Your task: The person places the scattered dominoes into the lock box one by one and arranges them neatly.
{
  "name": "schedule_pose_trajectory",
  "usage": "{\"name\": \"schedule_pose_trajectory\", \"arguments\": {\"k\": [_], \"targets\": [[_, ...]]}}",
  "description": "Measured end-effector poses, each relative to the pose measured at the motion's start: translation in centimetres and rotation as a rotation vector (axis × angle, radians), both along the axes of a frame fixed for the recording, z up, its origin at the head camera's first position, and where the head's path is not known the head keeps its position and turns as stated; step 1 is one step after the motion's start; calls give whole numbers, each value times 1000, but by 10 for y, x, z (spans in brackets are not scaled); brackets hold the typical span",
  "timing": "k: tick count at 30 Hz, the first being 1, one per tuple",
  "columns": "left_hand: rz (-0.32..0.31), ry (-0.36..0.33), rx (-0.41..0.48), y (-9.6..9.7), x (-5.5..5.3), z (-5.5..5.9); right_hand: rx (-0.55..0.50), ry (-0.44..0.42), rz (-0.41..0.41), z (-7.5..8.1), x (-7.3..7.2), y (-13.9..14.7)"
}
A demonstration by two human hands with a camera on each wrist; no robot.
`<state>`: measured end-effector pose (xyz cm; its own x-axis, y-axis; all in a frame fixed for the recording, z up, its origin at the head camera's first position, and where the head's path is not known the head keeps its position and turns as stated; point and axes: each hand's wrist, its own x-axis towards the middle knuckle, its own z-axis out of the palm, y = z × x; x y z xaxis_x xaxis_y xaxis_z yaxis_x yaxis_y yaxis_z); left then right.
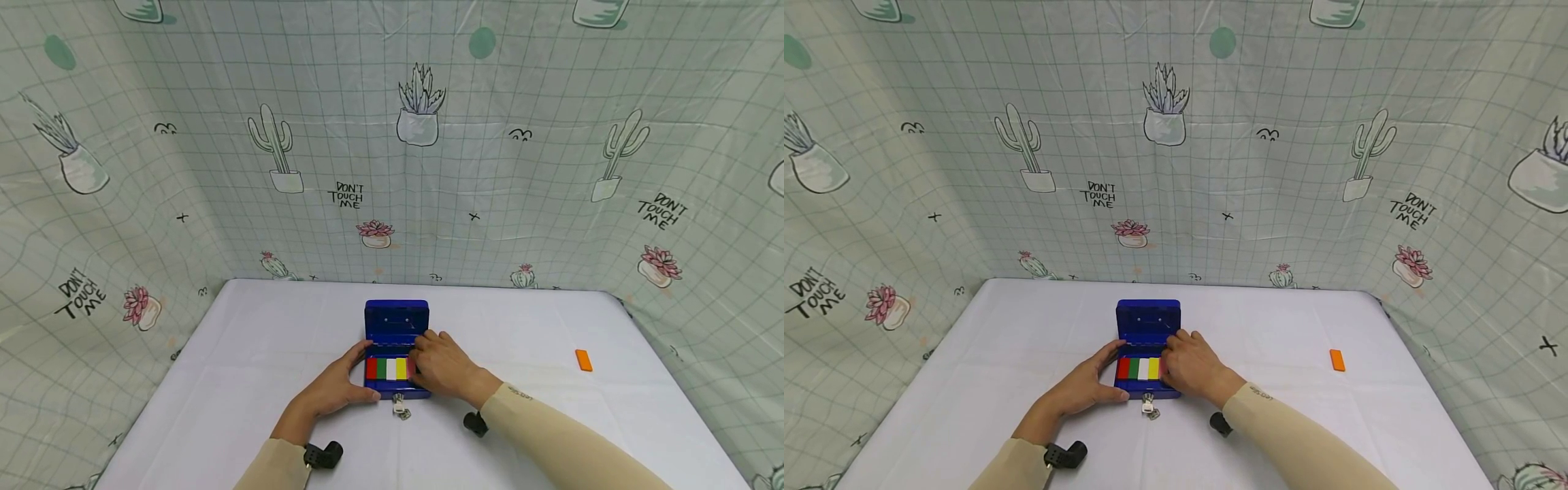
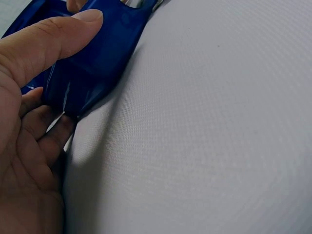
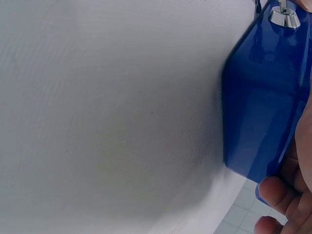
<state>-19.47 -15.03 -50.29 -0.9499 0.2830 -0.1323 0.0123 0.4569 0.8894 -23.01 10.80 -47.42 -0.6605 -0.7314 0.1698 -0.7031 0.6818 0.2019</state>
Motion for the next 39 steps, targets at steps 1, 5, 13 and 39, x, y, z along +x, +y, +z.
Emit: {"name": "schedule_pose_trajectory", "arguments": {"k": [1,5,13,39], "targets": [[0,1,-1,0,0,0,0,-1,0,0,0,0],[2,2,-5,0,0,0,-1,-1,2,1,0,-1],[6,-3,-3,0,0,1,-4,-4,0,1,2,-2],[22,-3,-25,3,2,3,-254,171,47,-7,1,29]]}}
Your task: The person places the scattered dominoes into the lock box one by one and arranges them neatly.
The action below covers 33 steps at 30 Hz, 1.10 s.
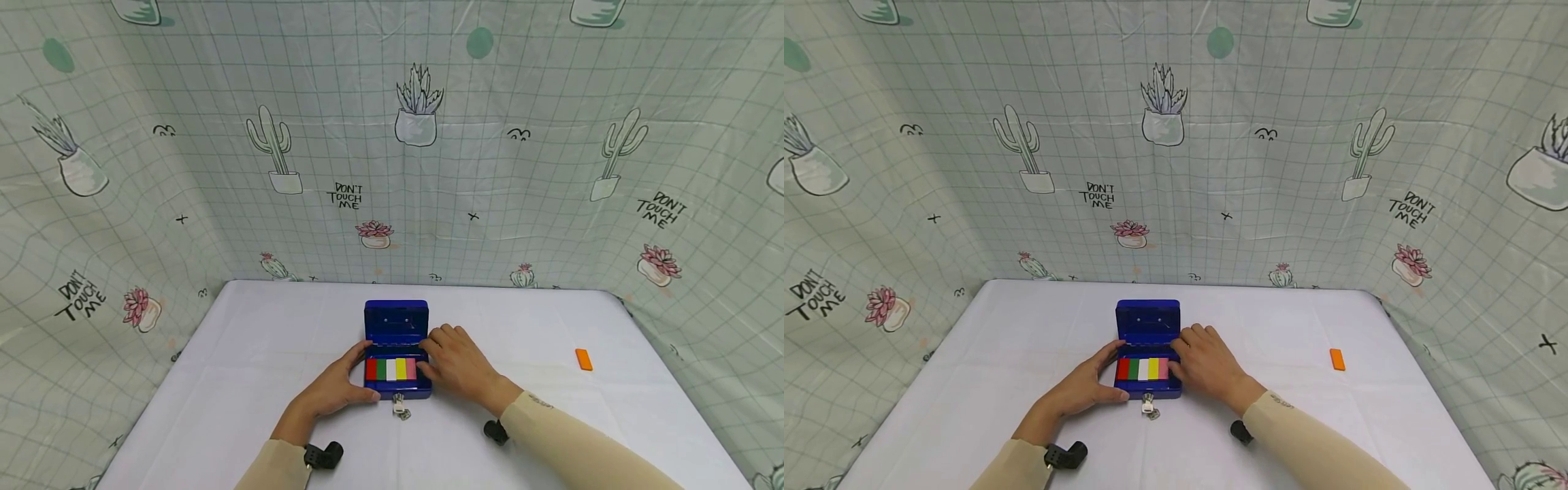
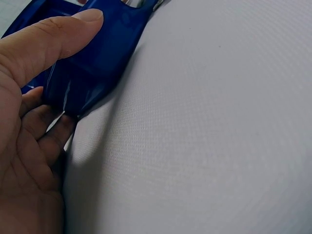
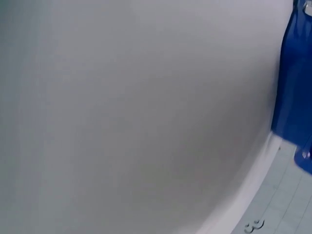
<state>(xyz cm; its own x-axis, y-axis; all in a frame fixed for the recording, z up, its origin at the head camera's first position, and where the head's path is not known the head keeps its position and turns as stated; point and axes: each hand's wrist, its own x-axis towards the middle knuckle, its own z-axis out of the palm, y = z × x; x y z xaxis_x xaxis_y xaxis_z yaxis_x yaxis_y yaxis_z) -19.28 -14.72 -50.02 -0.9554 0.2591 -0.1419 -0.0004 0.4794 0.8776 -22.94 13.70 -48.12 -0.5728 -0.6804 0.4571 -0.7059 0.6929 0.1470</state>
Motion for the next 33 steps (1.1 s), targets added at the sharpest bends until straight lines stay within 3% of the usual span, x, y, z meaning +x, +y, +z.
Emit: {"name": "schedule_pose_trajectory", "arguments": {"k": [16,33], "targets": [[0,9,-10,1,-1,-1,-6,50,-81,1,-11,70],[15,3,-13,2,1,0,-21,69,-130,-3,-10,118]]}}
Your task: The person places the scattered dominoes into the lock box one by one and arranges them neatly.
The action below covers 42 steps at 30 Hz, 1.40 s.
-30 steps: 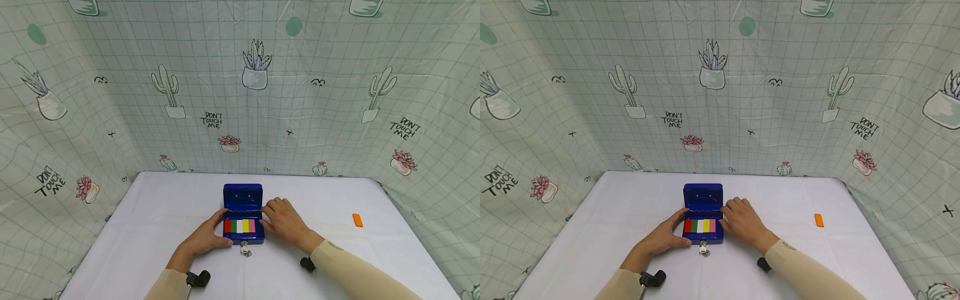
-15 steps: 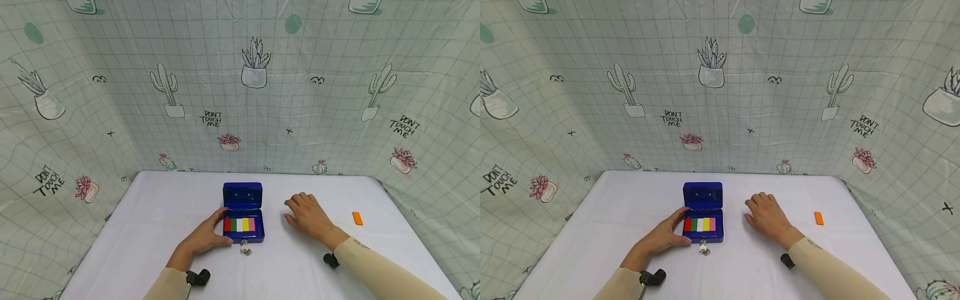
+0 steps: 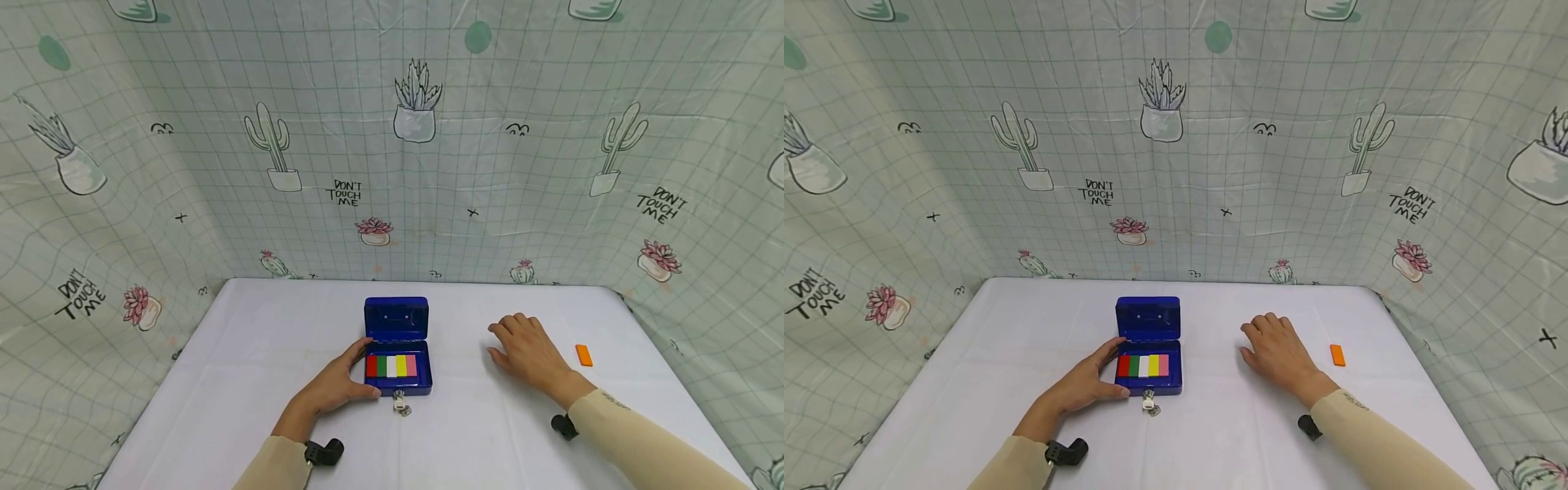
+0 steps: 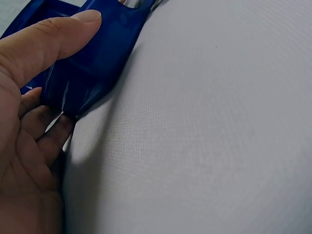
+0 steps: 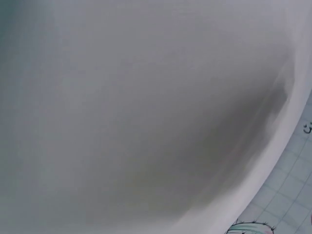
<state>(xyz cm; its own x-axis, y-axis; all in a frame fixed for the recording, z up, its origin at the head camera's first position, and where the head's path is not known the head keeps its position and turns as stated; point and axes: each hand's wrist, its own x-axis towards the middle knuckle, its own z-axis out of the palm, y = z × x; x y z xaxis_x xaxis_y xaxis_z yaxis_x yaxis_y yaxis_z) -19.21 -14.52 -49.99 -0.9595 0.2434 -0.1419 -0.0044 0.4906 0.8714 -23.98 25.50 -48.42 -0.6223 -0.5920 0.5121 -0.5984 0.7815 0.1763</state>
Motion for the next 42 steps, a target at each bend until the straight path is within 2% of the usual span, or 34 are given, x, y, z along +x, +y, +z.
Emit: {"name": "schedule_pose_trajectory", "arguments": {"k": [13,24,30,39,42], "targets": [[-5,2,2,0,0,0,13,10,-47,-2,2,35],[0,2,-17,0,0,-2,14,-26,-98,-1,7,63],[-6,8,-23,1,1,0,19,-99,-163,0,11,81],[-5,4,-20,0,0,-1,47,-278,-290,2,18,111],[-2,7,-23,0,0,-1,51,-310,-313,2,19,119]]}}
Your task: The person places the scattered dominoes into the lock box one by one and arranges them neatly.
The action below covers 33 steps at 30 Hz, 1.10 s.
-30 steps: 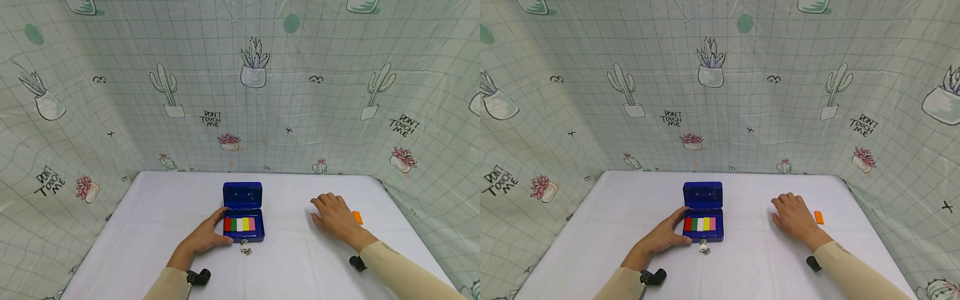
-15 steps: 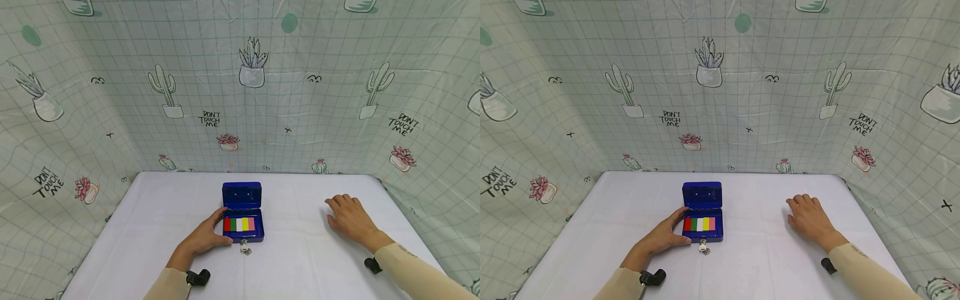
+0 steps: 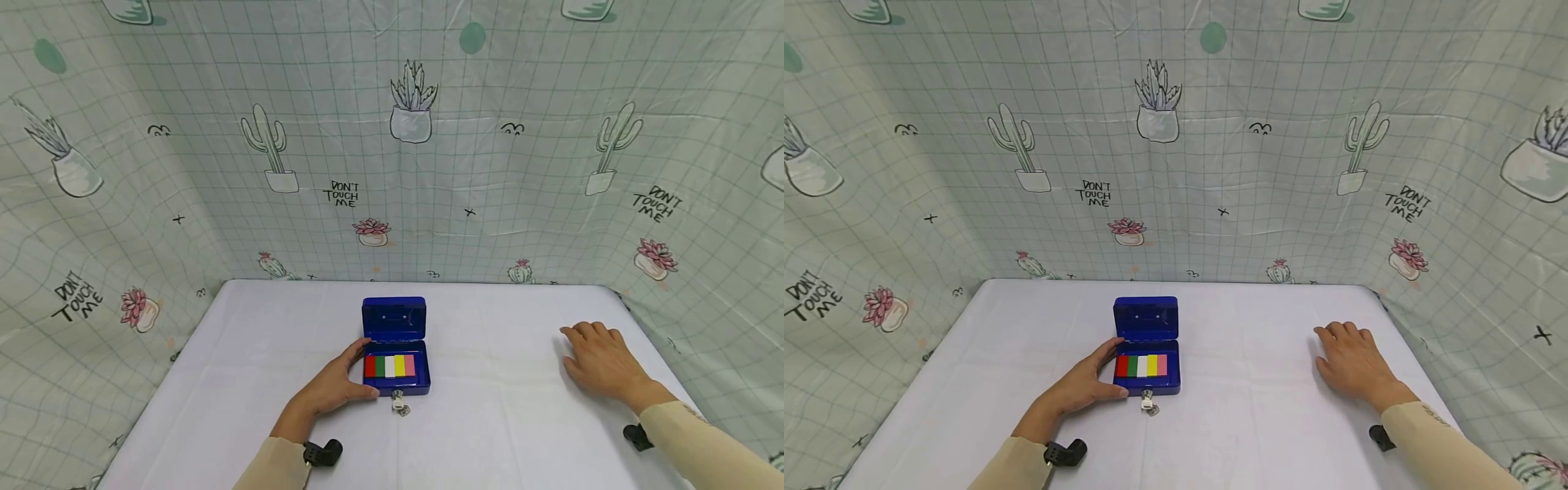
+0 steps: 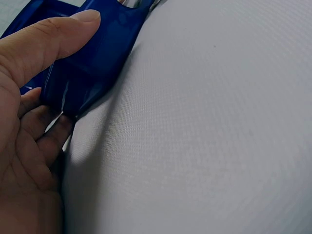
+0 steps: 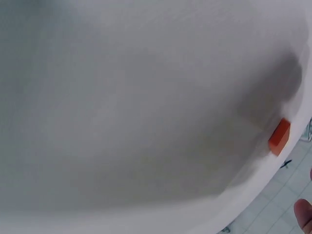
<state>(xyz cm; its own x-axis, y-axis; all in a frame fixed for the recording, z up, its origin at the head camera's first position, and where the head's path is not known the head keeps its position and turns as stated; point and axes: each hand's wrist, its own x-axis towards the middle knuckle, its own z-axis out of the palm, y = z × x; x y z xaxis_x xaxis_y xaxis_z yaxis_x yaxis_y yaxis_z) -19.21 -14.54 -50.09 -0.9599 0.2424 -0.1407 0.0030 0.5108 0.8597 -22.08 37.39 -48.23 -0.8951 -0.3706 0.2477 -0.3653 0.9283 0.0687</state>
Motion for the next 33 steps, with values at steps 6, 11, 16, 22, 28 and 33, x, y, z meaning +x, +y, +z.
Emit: {"name": "schedule_pose_trajectory", "arguments": {"k": [6,11,16,22,28,33], "targets": [[4,-3,5,1,0,0,-5,-31,-17,-4,1,14],[6,-9,6,1,0,1,7,-84,-35,-8,1,25],[9,-4,-4,1,1,0,8,-122,-43,-9,1,33],[5,8,-6,1,2,0,17,-125,-38,-13,0,40],[8,5,1,1,2,-1,26,-111,-26,-14,-1,41],[10,0,2,2,2,0,11,-115,-23,-13,-1,40]]}}
